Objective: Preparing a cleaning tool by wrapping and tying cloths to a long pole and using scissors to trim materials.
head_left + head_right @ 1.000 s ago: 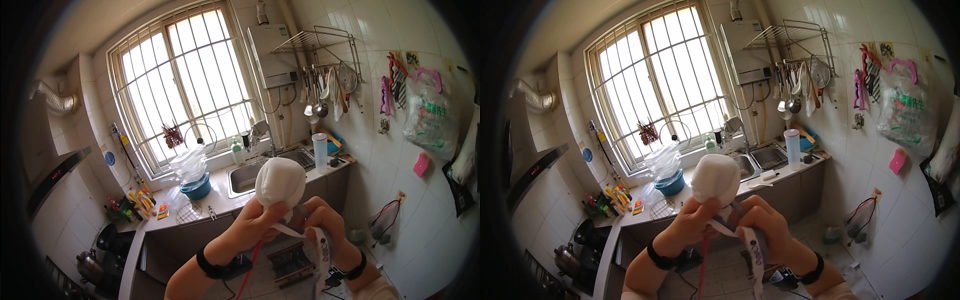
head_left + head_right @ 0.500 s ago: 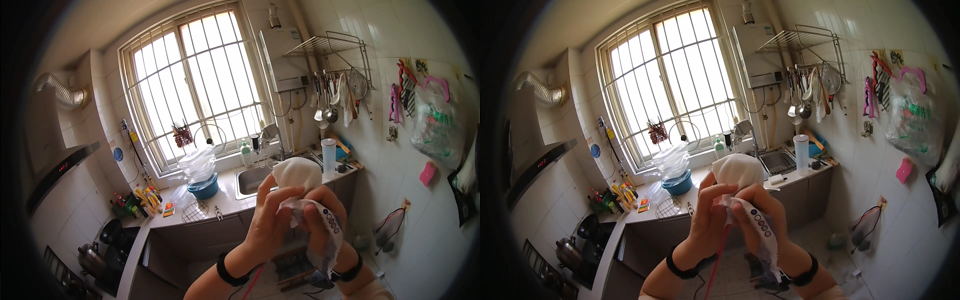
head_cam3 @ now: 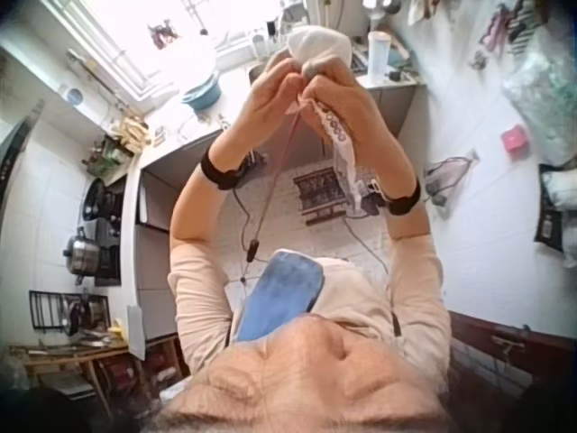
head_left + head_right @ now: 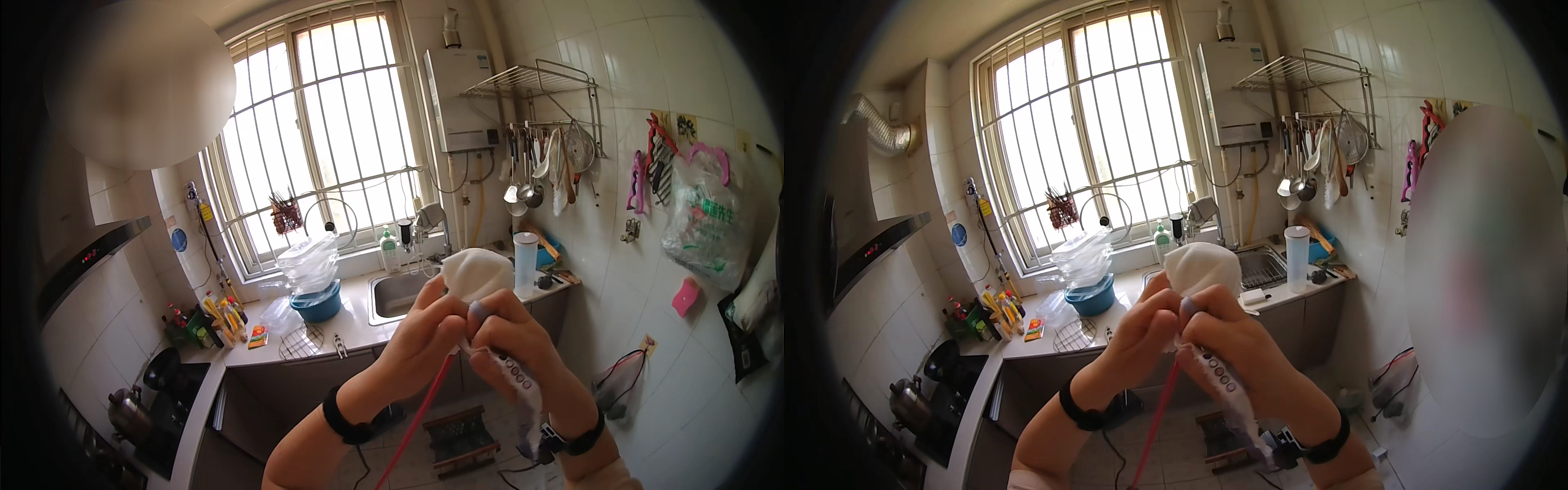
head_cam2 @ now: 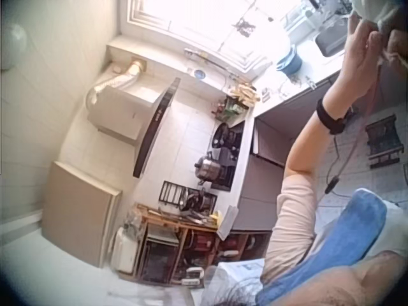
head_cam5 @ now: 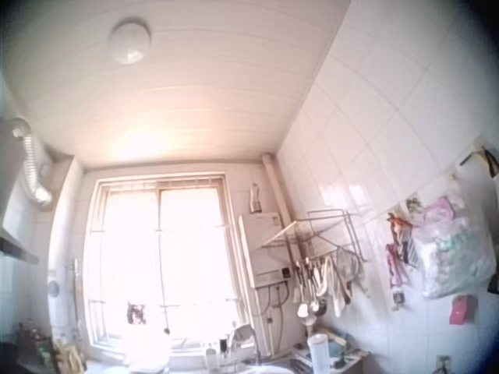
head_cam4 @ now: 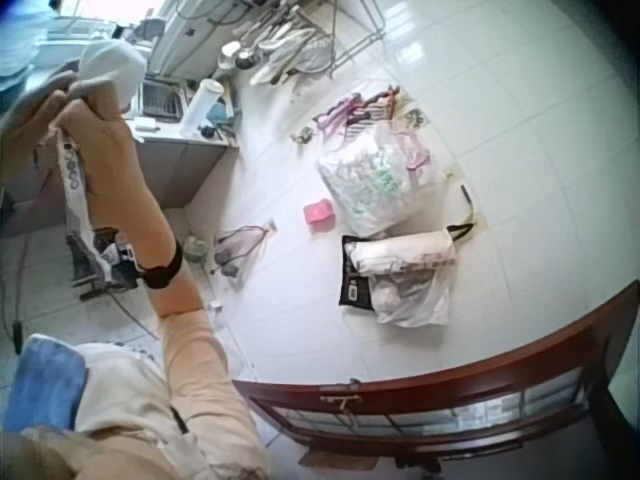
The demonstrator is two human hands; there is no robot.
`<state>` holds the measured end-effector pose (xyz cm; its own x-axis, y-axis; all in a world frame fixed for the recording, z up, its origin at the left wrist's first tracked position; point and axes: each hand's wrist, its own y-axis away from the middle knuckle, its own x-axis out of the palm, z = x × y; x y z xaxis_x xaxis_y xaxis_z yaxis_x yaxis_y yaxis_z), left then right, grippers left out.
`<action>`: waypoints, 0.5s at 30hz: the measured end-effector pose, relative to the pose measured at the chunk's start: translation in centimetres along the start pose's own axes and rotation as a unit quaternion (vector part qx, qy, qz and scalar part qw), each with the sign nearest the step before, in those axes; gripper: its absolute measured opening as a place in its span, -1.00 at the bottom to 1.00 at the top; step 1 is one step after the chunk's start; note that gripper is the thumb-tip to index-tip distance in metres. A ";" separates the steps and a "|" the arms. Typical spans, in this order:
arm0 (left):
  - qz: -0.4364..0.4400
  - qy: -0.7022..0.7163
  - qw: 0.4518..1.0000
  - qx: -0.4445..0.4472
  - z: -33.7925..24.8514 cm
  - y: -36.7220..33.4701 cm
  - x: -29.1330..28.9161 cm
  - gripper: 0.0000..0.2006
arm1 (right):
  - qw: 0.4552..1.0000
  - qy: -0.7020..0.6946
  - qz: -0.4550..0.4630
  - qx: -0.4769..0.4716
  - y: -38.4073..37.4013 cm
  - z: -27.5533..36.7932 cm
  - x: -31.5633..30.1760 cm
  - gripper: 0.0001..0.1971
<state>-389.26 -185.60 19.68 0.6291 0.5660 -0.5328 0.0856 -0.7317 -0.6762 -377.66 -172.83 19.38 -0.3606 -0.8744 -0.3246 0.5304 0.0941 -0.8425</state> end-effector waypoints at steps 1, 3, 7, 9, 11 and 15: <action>-0.002 0.017 0.999 -0.035 0.2 -0.2 0.2 -0.92 | 1.000 0.002 0.000 0.002 -0.1 -0.3 -0.2 -0.82; -0.032 0.167 0.979 -0.112 0.7 0.0 0.7 -0.91 | 0.993 0.070 0.041 -0.080 -0.2 -1.1 -0.6 -0.88; -0.071 0.304 0.947 -0.077 0.7 -0.3 1.6 -0.79 | 0.986 0.109 0.049 -0.115 -0.3 -1.3 -0.5 -0.86; -0.085 0.237 0.966 -0.066 1.2 -0.3 1.8 -0.76 | 0.989 0.107 0.044 -0.090 -0.3 -1.6 -0.3 -0.86; -0.101 0.167 0.979 -0.053 1.1 -0.4 1.7 -0.73 | 0.983 0.132 0.068 -0.111 -0.6 -1.6 -0.4 -0.86; -0.137 0.135 0.978 -0.081 2.1 -0.3 1.1 -0.77 | 0.984 0.115 -0.009 -0.136 -0.4 -3.2 0.1 -0.86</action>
<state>-390.21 -183.90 18.22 0.7448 0.6444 -0.1732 0.3872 -0.6288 -0.6743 -380.36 -171.45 18.35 -0.5482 -0.7495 -0.3711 0.3089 0.2308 -0.9226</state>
